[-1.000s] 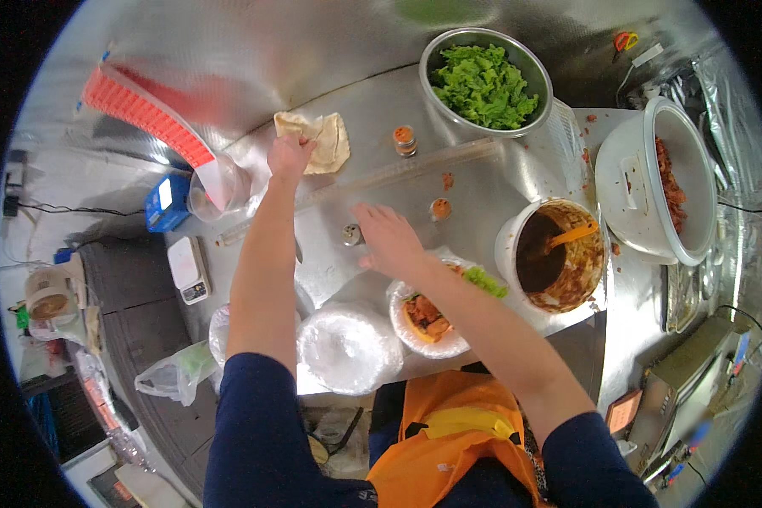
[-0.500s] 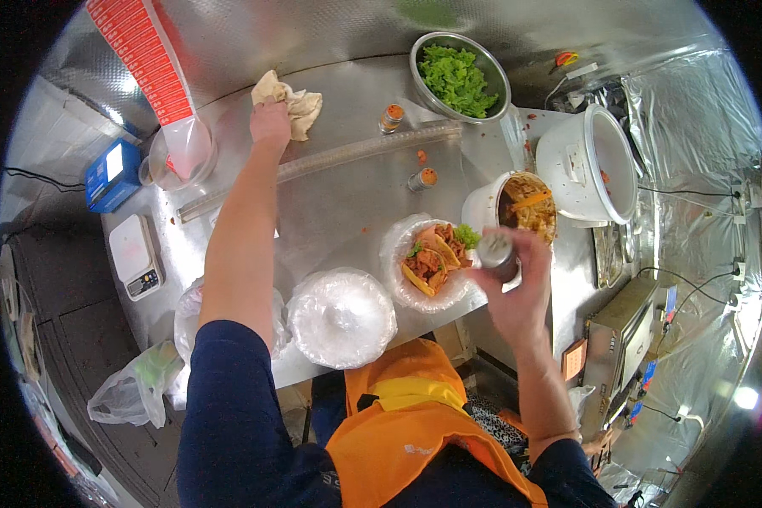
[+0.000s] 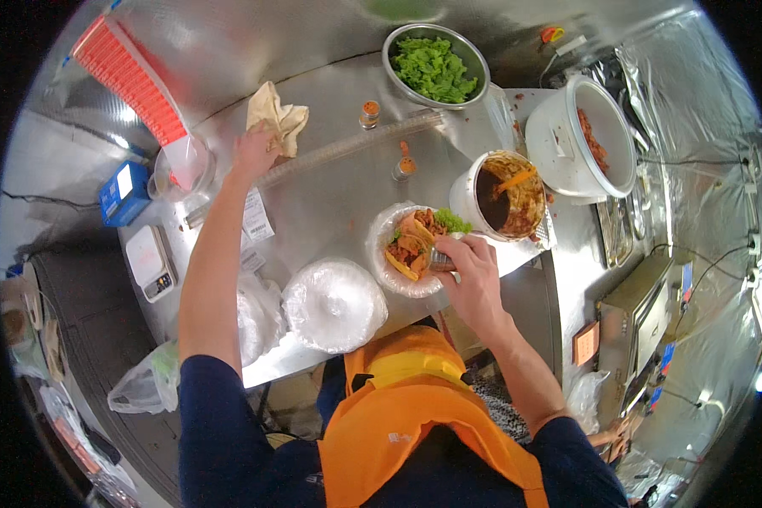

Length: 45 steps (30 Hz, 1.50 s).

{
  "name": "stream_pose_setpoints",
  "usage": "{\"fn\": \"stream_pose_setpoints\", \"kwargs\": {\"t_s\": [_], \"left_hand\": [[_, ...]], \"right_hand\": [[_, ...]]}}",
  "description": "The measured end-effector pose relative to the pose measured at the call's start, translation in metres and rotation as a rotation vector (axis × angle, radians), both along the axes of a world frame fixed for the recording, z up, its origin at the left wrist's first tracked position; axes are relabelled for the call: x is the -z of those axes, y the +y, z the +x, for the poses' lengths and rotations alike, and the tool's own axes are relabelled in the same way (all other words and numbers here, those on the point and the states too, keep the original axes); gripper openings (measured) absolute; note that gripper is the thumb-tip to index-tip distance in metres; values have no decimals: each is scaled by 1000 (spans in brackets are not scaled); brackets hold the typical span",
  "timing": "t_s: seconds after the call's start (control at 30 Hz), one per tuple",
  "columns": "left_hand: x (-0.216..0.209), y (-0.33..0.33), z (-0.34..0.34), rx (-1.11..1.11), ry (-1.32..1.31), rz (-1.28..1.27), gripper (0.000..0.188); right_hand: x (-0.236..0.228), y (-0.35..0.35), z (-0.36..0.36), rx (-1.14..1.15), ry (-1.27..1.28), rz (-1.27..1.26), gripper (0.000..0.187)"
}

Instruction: The person prepares food by applying sauce to a taco shell, adding lettuce with tongs, filling it with cooked meat, and then bagging the assembled taco into a small plastic pouch.

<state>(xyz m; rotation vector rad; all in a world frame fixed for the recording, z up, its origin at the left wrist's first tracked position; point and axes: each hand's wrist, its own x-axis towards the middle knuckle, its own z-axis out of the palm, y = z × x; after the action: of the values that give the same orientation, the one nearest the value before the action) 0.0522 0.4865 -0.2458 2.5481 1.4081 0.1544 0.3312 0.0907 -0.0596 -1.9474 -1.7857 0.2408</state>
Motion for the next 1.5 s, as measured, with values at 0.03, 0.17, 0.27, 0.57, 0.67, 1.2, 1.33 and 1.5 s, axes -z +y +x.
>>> {"fn": "stream_pose_setpoints", "kwargs": {"t_s": [0.03, 0.17, 0.27, 0.57, 0.67, 1.2, 1.33, 1.5], "left_hand": [[-1, 5, -3, -5, -30, 8, 38], [21, 18, -4, -102, -72, 81, 40], [28, 16, 15, -155, -46, 144, 39], [4, 41, 21, -414, 39, -87, 46], [-3, -2, 6, -324, -40, 263, 55], [-51, -248, 116, -44, -340, -605, 21], [-52, -251, 125, -130, -475, -436, 20], [-89, -255, 144, -119, -281, -391, 22]], "right_hand": [[7, -7, 5, -21, -24, -44, 52], [-7, -44, 13, 19, 61, 259, 61], [-4, -52, 18, 203, -19, -39, 67], [-26, 36, 23, 117, 90, 38, 50], [-26, 95, -6, 55, 504, 90, 50], [34, -23, 29, 195, 624, -379, 24], [100, -75, 43, 477, 655, -325, 36], [117, -36, 26, 569, 505, -360, 32]]}}
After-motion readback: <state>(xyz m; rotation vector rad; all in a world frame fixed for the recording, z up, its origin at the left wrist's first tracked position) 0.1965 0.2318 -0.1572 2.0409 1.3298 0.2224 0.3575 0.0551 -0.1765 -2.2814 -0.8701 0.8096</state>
